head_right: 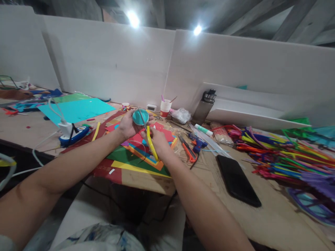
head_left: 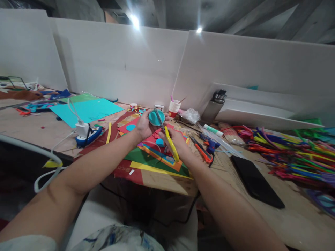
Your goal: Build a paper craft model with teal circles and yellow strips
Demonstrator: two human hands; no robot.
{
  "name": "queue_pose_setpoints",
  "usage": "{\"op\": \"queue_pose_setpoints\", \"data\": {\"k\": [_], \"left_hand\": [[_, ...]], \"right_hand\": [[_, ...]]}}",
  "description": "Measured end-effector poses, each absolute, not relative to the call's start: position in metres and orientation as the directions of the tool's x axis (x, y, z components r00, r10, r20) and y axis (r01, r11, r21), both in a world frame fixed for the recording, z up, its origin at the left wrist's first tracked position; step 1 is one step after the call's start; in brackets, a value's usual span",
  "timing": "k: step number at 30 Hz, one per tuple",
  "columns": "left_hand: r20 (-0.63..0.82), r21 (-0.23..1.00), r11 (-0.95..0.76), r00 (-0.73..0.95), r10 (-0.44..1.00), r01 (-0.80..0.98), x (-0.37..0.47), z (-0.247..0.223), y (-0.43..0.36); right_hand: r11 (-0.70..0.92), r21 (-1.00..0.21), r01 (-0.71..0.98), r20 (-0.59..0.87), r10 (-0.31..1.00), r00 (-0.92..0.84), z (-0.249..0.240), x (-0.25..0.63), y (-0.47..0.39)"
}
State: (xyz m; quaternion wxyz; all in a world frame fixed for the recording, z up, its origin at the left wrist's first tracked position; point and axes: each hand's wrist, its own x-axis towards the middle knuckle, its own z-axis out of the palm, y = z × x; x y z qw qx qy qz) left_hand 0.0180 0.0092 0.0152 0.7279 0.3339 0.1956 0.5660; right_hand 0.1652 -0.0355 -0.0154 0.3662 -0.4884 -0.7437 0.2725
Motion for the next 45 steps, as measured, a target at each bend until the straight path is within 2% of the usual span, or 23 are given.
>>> {"op": "queue_pose_setpoints", "data": {"k": [11, 21, 35, 45], "left_hand": [[0.054, 0.74, 0.188, 0.335, 0.941, -0.646, 0.0162, 0.0145, 0.0106], [0.109, 0.707, 0.158, 0.326, 0.939, -0.69, 0.0156, 0.0156, 0.0093], [0.135, 0.727, 0.131, 0.328, 0.935, -0.674, 0.0142, 0.0091, 0.016], [0.105, 0.715, 0.126, 0.285, 0.953, -0.687, 0.0152, 0.0133, 0.0122]], "right_hand": [[0.397, -0.747, 0.534, 0.299, 0.917, -0.263, -0.0154, 0.1645, -0.034], [0.398, -0.749, 0.529, 0.304, 0.917, -0.259, -0.0168, 0.164, -0.0357], [0.396, -0.751, 0.529, 0.309, 0.918, -0.248, -0.0177, 0.1654, -0.0337], [0.401, -0.74, 0.54, 0.311, 0.916, -0.255, -0.0173, 0.1655, -0.0361]]}}
